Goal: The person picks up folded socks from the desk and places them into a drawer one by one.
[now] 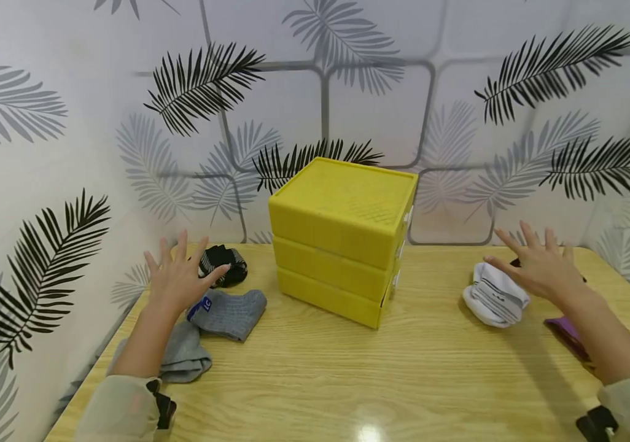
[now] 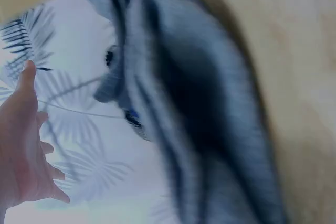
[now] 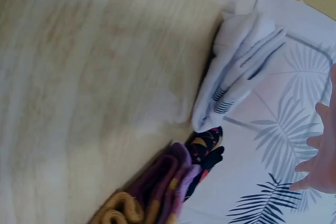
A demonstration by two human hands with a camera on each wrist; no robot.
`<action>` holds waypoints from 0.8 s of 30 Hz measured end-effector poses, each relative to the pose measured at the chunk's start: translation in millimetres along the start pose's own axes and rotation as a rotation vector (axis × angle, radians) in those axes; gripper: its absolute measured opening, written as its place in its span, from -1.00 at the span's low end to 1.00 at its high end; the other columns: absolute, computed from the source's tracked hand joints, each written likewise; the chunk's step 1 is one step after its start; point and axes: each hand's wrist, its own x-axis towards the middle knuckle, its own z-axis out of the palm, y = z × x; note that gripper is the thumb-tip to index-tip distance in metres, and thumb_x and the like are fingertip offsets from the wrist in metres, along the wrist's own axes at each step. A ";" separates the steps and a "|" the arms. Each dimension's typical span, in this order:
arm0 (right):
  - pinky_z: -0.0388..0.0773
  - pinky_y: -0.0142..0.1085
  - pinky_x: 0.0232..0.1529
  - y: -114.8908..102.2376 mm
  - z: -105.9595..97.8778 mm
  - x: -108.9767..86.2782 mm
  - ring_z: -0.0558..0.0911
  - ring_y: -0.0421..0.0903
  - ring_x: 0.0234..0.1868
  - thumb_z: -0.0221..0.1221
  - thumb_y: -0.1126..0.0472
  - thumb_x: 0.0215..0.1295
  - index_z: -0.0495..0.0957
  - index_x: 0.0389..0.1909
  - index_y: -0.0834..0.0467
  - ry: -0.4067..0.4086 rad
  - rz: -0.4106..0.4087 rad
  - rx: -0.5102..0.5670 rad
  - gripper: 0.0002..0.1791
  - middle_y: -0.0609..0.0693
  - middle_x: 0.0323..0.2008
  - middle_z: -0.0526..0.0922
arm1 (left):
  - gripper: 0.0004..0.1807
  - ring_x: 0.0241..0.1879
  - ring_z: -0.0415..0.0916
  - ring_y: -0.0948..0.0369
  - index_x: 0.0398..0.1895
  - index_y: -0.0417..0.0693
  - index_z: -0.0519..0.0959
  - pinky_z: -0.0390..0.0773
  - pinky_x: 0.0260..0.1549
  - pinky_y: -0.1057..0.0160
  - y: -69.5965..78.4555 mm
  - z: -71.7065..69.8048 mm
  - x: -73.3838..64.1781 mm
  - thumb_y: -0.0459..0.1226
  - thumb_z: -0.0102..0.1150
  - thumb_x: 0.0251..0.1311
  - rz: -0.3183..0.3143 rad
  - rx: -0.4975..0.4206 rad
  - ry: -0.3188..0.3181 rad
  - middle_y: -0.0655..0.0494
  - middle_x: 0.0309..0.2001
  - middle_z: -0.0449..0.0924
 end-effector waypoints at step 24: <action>-0.39 0.20 0.22 -135.1 -67.9 77.0 -0.21 0.28 0.35 -0.26 -0.30 0.35 0.12 0.40 -0.07 0.128 -0.411 0.177 -0.32 0.11 0.41 -0.09 | -0.21 0.35 -0.12 -0.02 0.40 0.12 0.14 -0.25 0.27 -0.03 229.7 -68.4 10.1 0.32 -0.34 0.21 0.492 0.091 0.267 0.02 0.39 0.01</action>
